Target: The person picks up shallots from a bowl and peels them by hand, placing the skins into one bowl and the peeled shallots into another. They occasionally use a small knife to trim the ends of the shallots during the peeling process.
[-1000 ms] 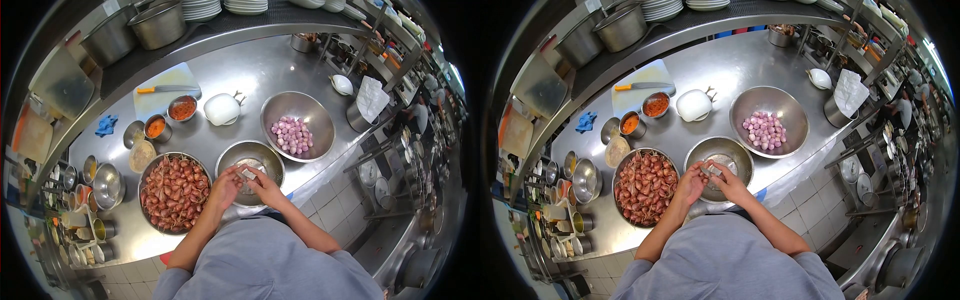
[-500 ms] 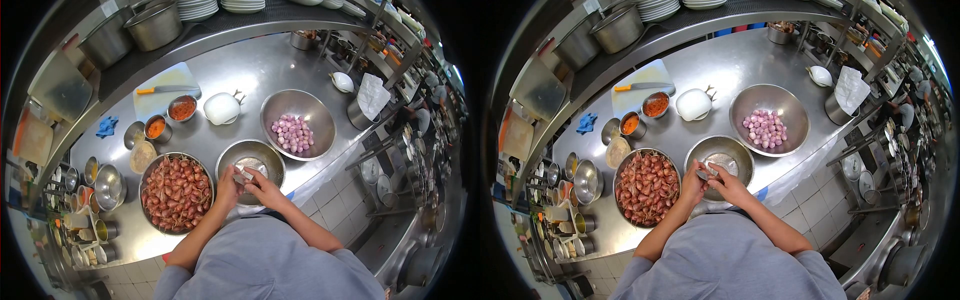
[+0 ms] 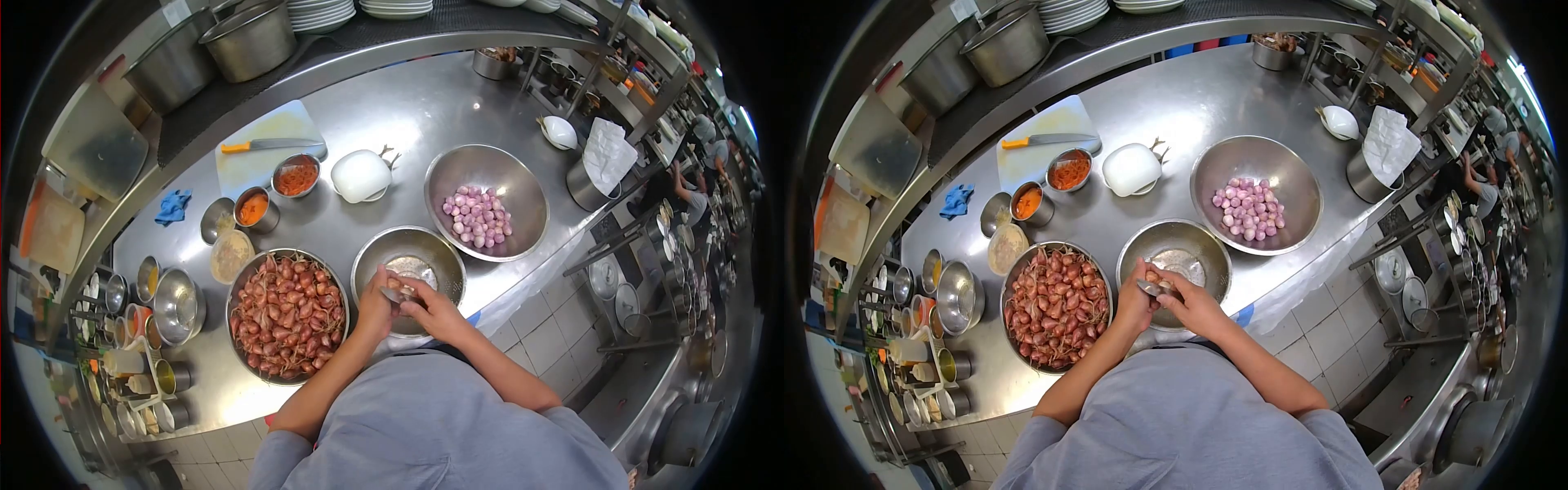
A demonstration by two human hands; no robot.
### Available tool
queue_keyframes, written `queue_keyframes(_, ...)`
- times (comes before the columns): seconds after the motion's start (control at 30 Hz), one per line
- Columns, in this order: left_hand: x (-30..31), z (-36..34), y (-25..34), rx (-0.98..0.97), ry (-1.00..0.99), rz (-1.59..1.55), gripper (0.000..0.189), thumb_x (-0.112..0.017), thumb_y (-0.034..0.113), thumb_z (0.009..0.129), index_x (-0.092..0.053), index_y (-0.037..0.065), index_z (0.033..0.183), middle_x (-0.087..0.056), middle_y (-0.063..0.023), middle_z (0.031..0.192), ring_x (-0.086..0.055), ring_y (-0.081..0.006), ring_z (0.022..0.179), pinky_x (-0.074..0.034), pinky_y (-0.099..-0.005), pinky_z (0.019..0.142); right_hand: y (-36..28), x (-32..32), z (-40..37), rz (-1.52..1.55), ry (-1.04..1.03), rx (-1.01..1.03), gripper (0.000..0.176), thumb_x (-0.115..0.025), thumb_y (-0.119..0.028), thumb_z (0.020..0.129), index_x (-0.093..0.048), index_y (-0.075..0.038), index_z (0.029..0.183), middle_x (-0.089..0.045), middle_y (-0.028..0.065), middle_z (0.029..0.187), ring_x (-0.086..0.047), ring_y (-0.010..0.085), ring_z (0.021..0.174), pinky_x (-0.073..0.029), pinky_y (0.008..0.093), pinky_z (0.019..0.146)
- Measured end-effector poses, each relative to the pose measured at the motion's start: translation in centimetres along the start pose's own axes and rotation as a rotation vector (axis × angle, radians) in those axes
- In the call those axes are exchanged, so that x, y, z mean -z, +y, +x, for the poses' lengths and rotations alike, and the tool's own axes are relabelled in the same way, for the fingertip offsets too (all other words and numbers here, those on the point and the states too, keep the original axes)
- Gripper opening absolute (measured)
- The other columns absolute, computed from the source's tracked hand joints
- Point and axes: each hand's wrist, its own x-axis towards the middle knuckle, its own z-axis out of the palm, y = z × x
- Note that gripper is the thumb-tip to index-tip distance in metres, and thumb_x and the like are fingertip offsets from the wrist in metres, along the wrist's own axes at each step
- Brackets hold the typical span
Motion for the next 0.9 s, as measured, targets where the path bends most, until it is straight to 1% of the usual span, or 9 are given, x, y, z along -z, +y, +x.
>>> queue_keyframes(0.07, -0.2, 0.0, 0.1, -0.013, -0.007, 0.007, 0.044, -0.04, 0.05, 0.105, -0.06, 0.01, 0.101, -0.055, 0.0009, 0.075, -0.044, -0.008, 0.051, -0.029, -0.0235, 0.041, 0.2, 0.0, 0.0, 0.202, 0.002, -0.083, 0.046, -0.057, -0.017, 0.1, -0.045, -0.007, 0.143, -0.059, 0.005, 0.093, -0.056, 0.0132, 0.084, -0.047, 0.0293, 0.079)
queue_keyframes(0.2, -0.7, 0.5, -0.4, -0.028, -0.021, -0.05, 0.037, -0.045, 0.044, 0.105, -0.06, 0.011, 0.103, -0.052, 0.0014, 0.07, -0.038, -0.008, 0.048, -0.029, -0.0245, 0.042, 1.8, -0.3, 0.3, 0.199, 0.066, -0.106, 0.047, -0.057, -0.017, 0.1, -0.045, -0.006, 0.144, -0.054, 0.0012, 0.087, -0.051, 0.0092, 0.079, -0.045, 0.0257, 0.073)
queue_keyframes(0.27, -0.5, 0.9, -0.9, -0.038, 0.0, -0.074, 0.034, -0.048, 0.044, 0.104, -0.06, 0.012, 0.103, -0.05, 0.0018, 0.068, -0.037, -0.0082, 0.047, -0.029, -0.0247, 0.042, 3.5, -0.5, 0.4, 0.409, 0.063, -0.186, 0.047, -0.056, -0.016, 0.101, -0.044, -0.006, 0.145, -0.049, -0.002, 0.084, -0.046, 0.0063, 0.076, -0.042, 0.0226, 0.07)
queue_keyframes(0.4, 2.0, 2.7, -2.0, 0.017, -0.015, 0.002, 0.036, -0.051, 0.048, 0.102, -0.058, 0.014, 0.1, -0.052, 0.0022, 0.071, -0.042, -0.0085, 0.049, -0.029, -0.0235, 0.041, 4.1, -0.8, 0.2, 0.355, 0.063, -0.241, 0.047, -0.057, -0.016, 0.101, -0.044, -0.007, 0.146, -0.046, -0.0039, 0.084, -0.043, 0.0047, 0.074, -0.039, 0.0206, 0.067)
queue_keyframes(0.5, 1.3, 2.5, -2.2, 0.003, -0.016, 0.067, 0.042, -0.049, 0.054, 0.101, -0.057, 0.014, 0.097, -0.054, 0.0014, 0.073, -0.044, -0.009, 0.049, -0.028, -0.0228, 0.04, 3.4, -1.3, 0.2, 0.27, 0.028, -0.156, 0.047, -0.056, -0.014, 0.101, -0.043, -0.007, 0.146, -0.051, -0.0029, 0.09, -0.048, 0.0053, 0.078, -0.043, 0.0218, 0.072)
queue_keyframes(0.57, 0.0, 1.6, -1.5, 0.0, 0.019, 0.071, 0.044, -0.048, 0.056, 0.101, -0.058, 0.013, 0.096, -0.053, 0.0015, 0.071, -0.042, -0.0087, 0.047, -0.028, -0.0229, 0.039, 3.2, -1.7, 0.3, 0.399, 0.038, -0.108, 0.049, -0.057, -0.013, 0.101, -0.043, -0.007, 0.147, -0.062, 0.0048, 0.106, -0.059, 0.0103, 0.091, -0.049, 0.0263, 0.083)
queue_keyframes(0.67, -1.0, 0.6, -0.7, 0.022, 0.037, 0.04, 0.04, -0.047, 0.052, 0.102, -0.06, 0.015, 0.101, -0.05, 0.0043, 0.068, -0.044, -0.0071, 0.051, -0.028, -0.0237, 0.041, 3.1, -1.4, 0.4, 0.422, 0.026, -0.141, 0.05, -0.056, -0.012, 0.101, -0.041, -0.007, 0.148, -0.062, 0.0073, 0.12, -0.061, 0.0121, 0.102, -0.049, 0.0276, 0.092)
queue_keyframes(0.77, -0.4, 0.6, -1.0, 0.014, -0.004, 0.068, 0.047, -0.043, 0.054, 0.103, -0.061, 0.012, 0.109, -0.053, 0.0022, 0.073, -0.043, -0.0081, 0.049, -0.029, -0.0222, 0.04, 3.1, -1.2, 0.4, 0.448, 0.05, -0.144, 0.049, -0.056, -0.012, 0.101, -0.042, -0.007, 0.148, -0.061, 0.0057, 0.122, -0.059, 0.0123, 0.105, -0.048, 0.0272, 0.093)
queue_keyframes(0.9, 0.4, 0.1, -0.8, -0.016, -0.246, 0.02, 0.036, -0.041, 0.04, 0.106, -0.055, 0.011, 0.123, -0.056, 0.0017, 0.085, -0.049, -0.0075, 0.062, -0.035, -0.0212, 0.049, 3.4, -0.7, 0.4, 0.365, 0.122, -0.116, 0.047, -0.054, -0.011, 0.102, -0.044, -0.006, 0.147, -0.06, 0.0031, 0.122, -0.055, 0.0093, 0.105, -0.045, 0.0252, 0.094)
